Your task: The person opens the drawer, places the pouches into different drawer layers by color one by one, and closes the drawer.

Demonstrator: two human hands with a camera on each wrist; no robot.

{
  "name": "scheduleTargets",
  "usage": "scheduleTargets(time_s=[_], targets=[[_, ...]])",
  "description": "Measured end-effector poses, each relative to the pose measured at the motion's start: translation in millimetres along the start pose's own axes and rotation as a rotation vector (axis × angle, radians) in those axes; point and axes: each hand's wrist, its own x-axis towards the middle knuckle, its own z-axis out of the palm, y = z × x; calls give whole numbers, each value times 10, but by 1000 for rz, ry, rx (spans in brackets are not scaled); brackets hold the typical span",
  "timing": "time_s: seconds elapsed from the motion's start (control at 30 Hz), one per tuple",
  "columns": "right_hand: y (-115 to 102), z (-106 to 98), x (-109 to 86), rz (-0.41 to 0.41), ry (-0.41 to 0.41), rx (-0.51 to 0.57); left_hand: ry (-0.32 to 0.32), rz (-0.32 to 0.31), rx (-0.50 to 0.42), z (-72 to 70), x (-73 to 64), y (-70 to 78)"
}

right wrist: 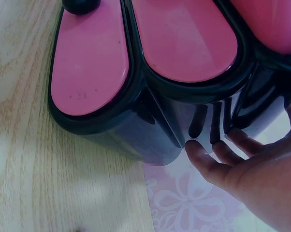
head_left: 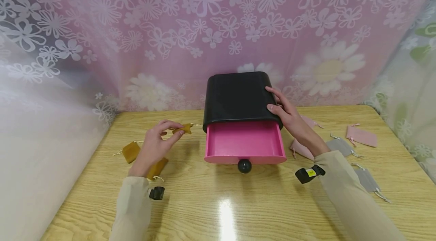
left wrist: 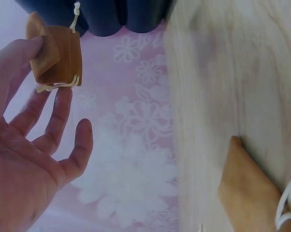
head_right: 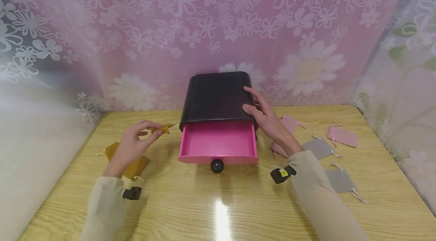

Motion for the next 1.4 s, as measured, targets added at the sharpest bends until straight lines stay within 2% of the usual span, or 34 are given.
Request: scheduleTargets(time_s=[0.2, 0.33, 0.6, 1.4], targets=[[14, -3, 4, 2, -10, 16, 24, 9, -15, -51, -29, 36], [16, -5, 10, 3, -12, 17, 47, 36, -19, -81, -40, 77], [16, -9, 14, 0, -12, 12, 81, 70, -28, -144, -63, 233], [20, -15, 12, -7, -8, 7, 161, 157, -91, -218, -127, 472]])
